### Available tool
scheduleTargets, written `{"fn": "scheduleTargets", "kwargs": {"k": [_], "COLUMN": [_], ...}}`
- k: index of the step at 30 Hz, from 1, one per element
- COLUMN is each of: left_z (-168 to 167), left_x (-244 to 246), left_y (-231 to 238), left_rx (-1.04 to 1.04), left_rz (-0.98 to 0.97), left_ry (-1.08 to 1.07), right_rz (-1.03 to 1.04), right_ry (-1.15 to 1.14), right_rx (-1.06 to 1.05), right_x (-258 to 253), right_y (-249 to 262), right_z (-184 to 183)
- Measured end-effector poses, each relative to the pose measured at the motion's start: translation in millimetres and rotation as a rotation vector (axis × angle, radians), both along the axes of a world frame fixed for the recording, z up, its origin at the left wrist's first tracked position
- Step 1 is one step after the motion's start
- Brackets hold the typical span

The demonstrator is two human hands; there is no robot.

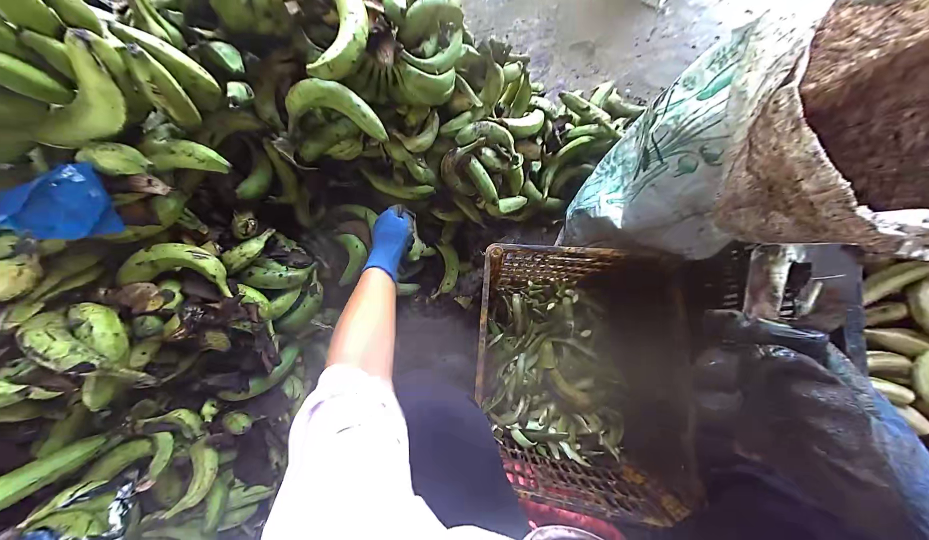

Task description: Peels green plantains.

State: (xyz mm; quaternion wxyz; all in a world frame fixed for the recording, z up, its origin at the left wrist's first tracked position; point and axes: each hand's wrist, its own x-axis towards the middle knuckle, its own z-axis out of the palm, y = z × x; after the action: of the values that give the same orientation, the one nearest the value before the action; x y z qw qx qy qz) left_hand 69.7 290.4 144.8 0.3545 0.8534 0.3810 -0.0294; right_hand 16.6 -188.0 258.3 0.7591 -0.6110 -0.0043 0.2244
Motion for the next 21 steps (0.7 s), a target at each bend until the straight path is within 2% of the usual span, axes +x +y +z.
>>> {"fn": "scheduleTargets", "kwargs": {"k": [2, 4, 7, 10, 12, 13, 15, 17, 19, 21], "left_z": [44, 92, 132, 157, 159, 152, 137, 121, 117, 125], "left_x": [-35, -97, -166, -162, -137, -127, -112, -103, -105, -109], "left_y": [-12, -31, -43, -83, -132, -157, -202, -232, -247, -260], "left_rx": [-0.294, -0.479, -0.516, -0.377, -0.276, -0.323, -0.706, -1.051, -1.063, -0.987], "left_rz": [0.079, -0.025, -0.199, -0.245, -0.395, -0.450, -0.453, -0.443, -0.435, -0.364], "left_ry": [-0.370, -0.632, -0.764, -0.745, -0.691, -0.698, -0.800, -0.943, -0.964, -0.952], "right_rz": [0.061, 0.012, -0.024, -0.031, 0.021, 0.035, -0.079, -0.211, -0.319, -0.344], "right_ry": [-0.064, -0.041, 0.008, -0.018, -0.053, -0.064, -0.088, -0.155, -0.228, -0.286], "right_rx": [0.066, 0.066, 0.065, 0.012, -0.010, 0.007, 0.026, 0.163, 0.248, 0.073], "right_x": [-4, -14, -21, -27, -28, -28, -30, -35, -49, -75], "right_y": [-9, 0, 4, 23, 34, 36, 38, 29, 25, 24], "right_z": [-5, 7, 12, 8, -5, -11, -9, -7, -20, -44]}}
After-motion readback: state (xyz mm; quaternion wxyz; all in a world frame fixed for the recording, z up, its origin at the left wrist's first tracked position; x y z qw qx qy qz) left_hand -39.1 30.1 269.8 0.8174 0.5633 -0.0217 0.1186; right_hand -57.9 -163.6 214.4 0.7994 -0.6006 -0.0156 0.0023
